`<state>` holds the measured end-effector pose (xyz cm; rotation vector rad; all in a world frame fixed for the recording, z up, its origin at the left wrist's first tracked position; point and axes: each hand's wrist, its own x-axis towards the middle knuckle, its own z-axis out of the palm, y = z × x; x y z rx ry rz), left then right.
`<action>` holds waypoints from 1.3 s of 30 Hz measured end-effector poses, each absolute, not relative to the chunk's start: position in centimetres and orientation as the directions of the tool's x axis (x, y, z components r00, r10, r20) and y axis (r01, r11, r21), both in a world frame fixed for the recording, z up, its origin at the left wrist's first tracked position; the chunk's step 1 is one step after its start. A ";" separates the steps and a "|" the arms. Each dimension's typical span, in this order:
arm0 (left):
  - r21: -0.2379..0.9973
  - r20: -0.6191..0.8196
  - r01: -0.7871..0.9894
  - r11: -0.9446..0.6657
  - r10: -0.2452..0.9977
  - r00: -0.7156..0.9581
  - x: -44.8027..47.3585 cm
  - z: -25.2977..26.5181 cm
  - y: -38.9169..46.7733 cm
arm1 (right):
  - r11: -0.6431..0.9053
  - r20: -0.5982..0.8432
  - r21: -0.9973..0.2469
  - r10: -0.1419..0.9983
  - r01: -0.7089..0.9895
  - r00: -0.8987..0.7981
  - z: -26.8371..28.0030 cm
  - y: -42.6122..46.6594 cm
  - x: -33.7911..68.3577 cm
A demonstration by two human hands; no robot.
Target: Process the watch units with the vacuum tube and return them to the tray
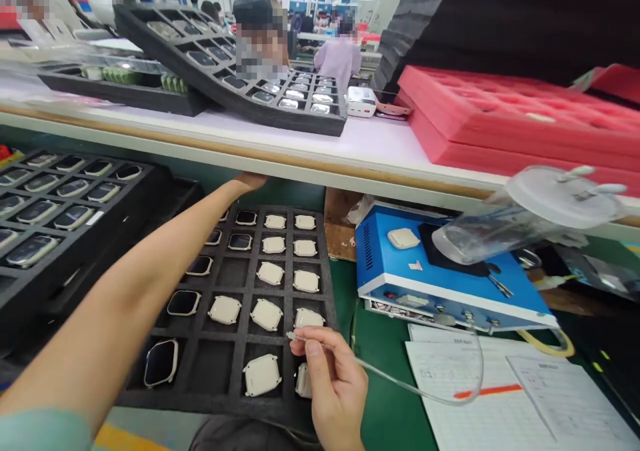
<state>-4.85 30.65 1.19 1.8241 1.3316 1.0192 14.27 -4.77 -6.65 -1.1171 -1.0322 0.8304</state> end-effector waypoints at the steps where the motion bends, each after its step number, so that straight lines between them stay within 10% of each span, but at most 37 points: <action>1: 0.769 0.207 0.560 -0.310 0.948 0.241 -5.6 2.0 28.6 | 0.257 0.235 -0.966 0.919 -0.028 0.316 -6.4 -4.7 14.2; 11: 0.217 0.075 0.866 -0.450 0.893 0.445 -10.3 2.8 12.2 | 0.297 0.258 -0.945 0.933 -0.134 0.250 -5.4 -3.8 13.6; 28: 0.795 0.184 0.544 -0.267 0.962 0.203 -7.3 4.0 5.2 | 0.329 0.274 -0.936 0.904 -0.124 0.327 -5.3 -4.3 13.8; 39: 0.908 0.128 0.405 -0.105 0.991 -0.030 -2.6 -1.1 -2.1 | 0.354 0.282 -0.928 0.871 -0.114 0.402 -5.0 -4.0 13.5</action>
